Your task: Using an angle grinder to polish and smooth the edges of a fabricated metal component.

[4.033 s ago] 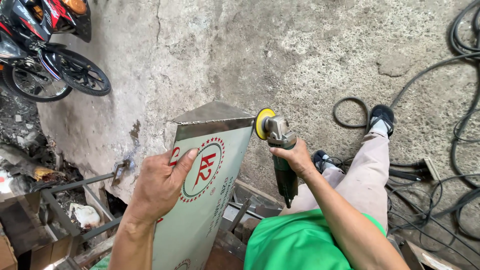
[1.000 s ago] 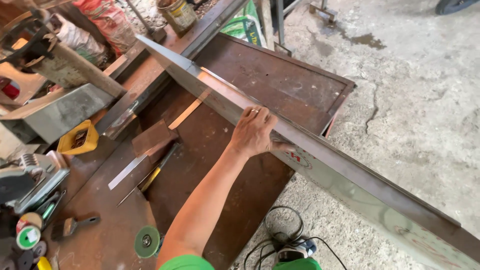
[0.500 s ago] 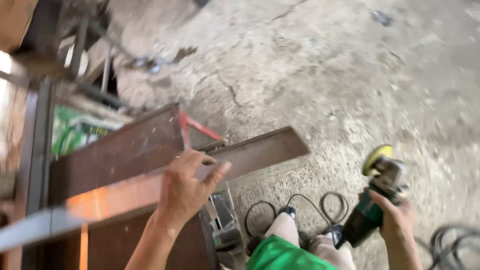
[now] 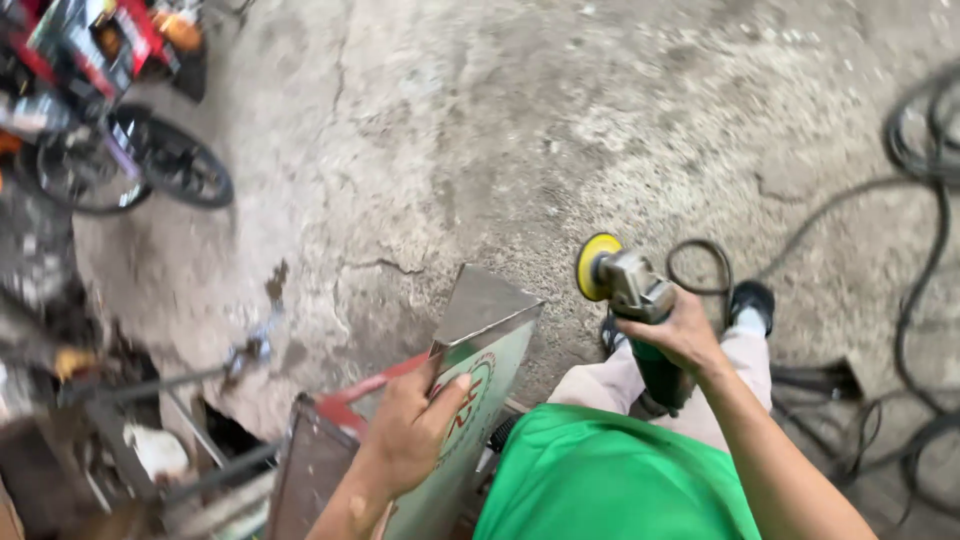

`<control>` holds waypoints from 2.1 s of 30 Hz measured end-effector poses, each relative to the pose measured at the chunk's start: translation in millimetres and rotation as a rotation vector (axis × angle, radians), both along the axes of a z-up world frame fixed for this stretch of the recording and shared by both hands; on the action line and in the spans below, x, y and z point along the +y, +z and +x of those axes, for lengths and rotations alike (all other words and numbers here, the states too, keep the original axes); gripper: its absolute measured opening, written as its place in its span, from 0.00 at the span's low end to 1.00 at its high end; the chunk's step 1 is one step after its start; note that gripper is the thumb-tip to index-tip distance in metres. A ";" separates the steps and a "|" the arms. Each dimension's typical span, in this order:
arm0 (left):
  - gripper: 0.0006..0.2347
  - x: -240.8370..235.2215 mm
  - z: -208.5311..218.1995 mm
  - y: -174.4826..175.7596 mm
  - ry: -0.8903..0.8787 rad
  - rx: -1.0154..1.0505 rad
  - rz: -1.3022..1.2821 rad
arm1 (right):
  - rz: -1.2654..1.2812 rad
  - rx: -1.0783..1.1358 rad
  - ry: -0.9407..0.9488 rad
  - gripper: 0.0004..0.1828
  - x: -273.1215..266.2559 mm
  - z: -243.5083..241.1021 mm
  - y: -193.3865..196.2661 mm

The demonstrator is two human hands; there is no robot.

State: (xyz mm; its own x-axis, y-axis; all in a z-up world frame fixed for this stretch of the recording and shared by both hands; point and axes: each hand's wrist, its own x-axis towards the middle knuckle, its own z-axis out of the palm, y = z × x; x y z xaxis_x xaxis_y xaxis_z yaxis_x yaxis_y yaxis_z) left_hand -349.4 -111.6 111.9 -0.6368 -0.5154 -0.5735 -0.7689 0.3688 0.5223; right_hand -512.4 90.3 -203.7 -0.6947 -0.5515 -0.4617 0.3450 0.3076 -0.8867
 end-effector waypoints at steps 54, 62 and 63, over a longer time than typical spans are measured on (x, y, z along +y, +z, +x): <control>0.07 -16.1 22.3 -11.8 0.032 0.335 0.104 | -0.246 -0.273 -0.135 0.25 -46.8 120.7 -73.8; 0.06 -15.2 24.8 -14.1 0.042 0.393 0.146 | -0.219 -0.181 -0.102 0.26 -48.4 121.4 -79.0; 0.06 -15.6 24.1 -14.5 0.042 0.391 0.148 | -0.218 -0.184 -0.104 0.26 -47.6 121.9 -75.7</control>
